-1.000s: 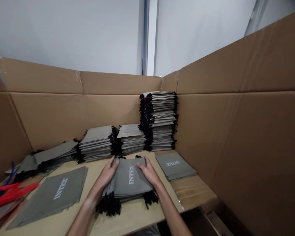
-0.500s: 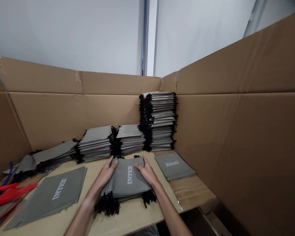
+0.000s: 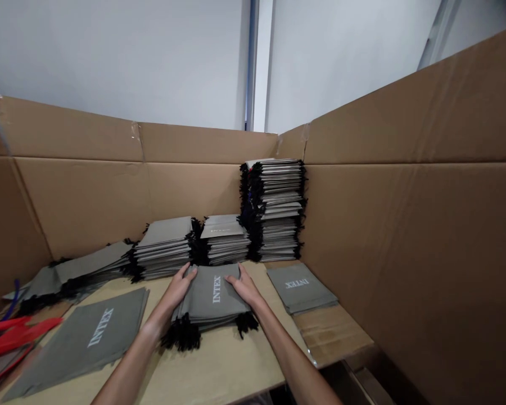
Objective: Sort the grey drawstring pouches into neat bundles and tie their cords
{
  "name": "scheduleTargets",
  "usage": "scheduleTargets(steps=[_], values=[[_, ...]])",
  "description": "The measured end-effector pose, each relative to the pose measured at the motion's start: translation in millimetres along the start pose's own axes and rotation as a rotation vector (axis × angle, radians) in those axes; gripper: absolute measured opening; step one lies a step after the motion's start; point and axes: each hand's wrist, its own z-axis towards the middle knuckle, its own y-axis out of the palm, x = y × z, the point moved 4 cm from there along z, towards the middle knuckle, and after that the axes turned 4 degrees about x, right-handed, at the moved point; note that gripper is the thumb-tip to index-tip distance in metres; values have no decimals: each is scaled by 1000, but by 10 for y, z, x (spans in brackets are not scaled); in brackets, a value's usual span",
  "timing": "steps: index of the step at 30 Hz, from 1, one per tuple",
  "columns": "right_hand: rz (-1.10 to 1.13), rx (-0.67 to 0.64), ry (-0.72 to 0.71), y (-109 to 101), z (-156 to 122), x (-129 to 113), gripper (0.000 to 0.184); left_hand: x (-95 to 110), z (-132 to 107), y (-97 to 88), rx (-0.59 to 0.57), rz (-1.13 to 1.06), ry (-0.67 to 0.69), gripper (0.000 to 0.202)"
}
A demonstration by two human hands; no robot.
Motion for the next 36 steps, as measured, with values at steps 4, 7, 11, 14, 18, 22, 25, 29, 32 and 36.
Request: scheduleTargets(steps=[4,7,11,14,18,22,25,29,32,36], values=[[22,11,32,-28,35,90,91,-9,-78,-17,6,-41,-3,66],[40,1,41,-47,35,132,95,0,-126,-13,16,-62,-11,64],[59,-2,46,-70,53,144,93,36,-148,-21,40,-87,-20,62],[70,6,50,-87,83,151,91,50,-158,-24,63,-103,-21,66],[83,13,54,-91,107,174,92,47,-167,-9,92,-115,-23,70],[98,36,55,-90,125,208,91,38,-174,-10,103,-137,-32,66],[120,57,49,-97,150,234,88,22,-194,-39,100,-156,-38,63],[141,81,43,-113,183,258,78,-26,-267,-92,70,-201,-60,58],[149,102,23,-132,198,255,62,-39,-318,-115,46,-257,-57,49],[162,127,2,-179,213,250,49,-21,-323,-93,20,-322,-101,53]])
